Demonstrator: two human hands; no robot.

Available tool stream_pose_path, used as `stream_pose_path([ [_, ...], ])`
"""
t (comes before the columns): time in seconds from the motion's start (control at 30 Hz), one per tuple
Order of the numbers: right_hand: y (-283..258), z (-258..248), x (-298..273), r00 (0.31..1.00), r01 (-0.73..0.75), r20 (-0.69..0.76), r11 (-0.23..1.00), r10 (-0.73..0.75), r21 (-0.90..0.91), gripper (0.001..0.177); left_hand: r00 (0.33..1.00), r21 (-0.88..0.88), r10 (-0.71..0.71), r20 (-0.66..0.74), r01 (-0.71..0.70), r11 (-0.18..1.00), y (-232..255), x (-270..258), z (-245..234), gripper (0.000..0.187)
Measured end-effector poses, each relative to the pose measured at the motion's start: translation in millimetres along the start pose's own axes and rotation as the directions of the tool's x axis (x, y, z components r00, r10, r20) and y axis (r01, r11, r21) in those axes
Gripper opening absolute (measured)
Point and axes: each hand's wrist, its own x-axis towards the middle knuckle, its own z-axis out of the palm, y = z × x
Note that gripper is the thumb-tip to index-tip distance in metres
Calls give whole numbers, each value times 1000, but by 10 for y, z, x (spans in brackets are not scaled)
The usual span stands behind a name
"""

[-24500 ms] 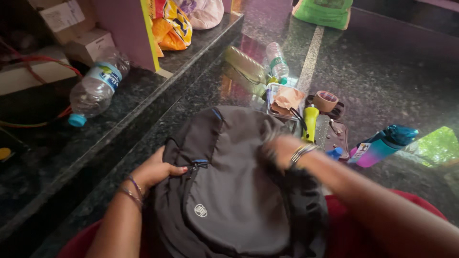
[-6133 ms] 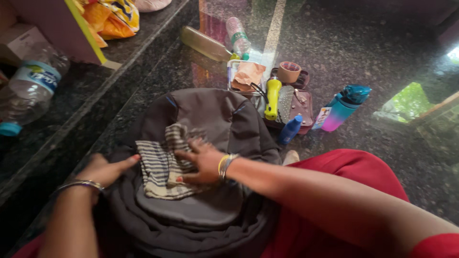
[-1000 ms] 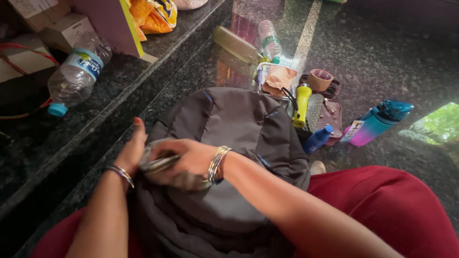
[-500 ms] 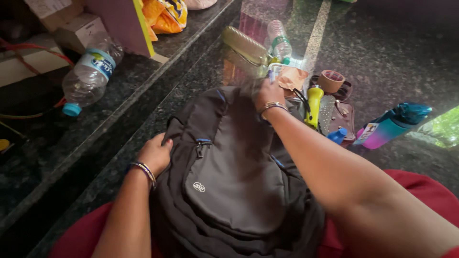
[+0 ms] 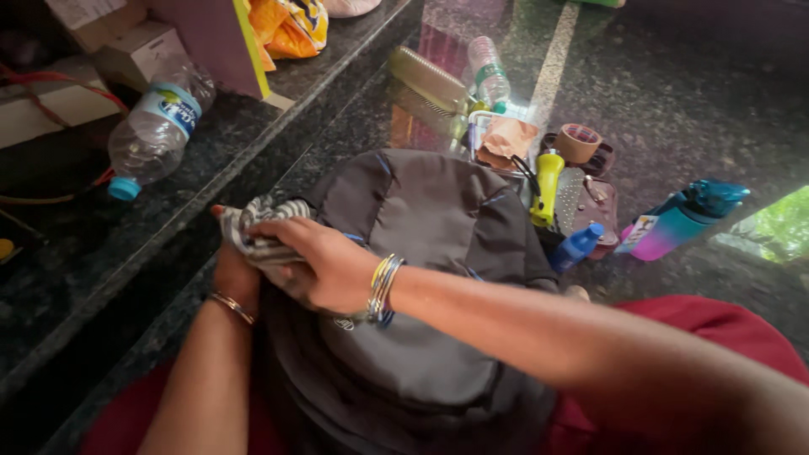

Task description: The person cleans a backpack using a cloth. They wipe the interior and exterior surfaces, including the straps, and repeatedly fold and unfold a checkered cloth during the process.

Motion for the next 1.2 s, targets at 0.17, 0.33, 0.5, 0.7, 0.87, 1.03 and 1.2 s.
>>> stream_pose_path([
  [0.17, 733, -674, -455, 942, 52, 316, 882, 112, -468, 51, 988, 357, 109, 113, -143, 923, -34, -165, 70, 60],
  [0.33, 1731, -1811, -1364, 655, -188, 86, 272, 751, -944, 59, 925, 648, 347, 157, -362, 670, -71, -187, 125, 44],
  [0.5, 1873, -1872, -1582, 584, -541, -132, 263, 801, -799, 36, 908, 699, 390, 151, -377, 608, -139, -69, 139, 42],
  [0.7, 772, -419, -942, 677, -653, -42, 573, 735, -496, 48, 928, 594, 360, 102, -347, 726, -270, 107, 117, 49],
  [0.87, -449, -87, -501, 823, -554, 104, 829, 559, -71, 46, 922, 667, 368, 121, -350, 658, -340, 170, 65, 50],
  [1.03, -626, -568, -848, 817, -205, 574, 957, 53, 204, 53, 914, 708, 385, 124, -354, 611, -307, 160, 67, 48],
  [1.2, 83, -1337, -1336, 306, -283, 950, 959, 58, 33, 57, 910, 696, 387, 147, -374, 613, -255, 78, 21, 46],
])
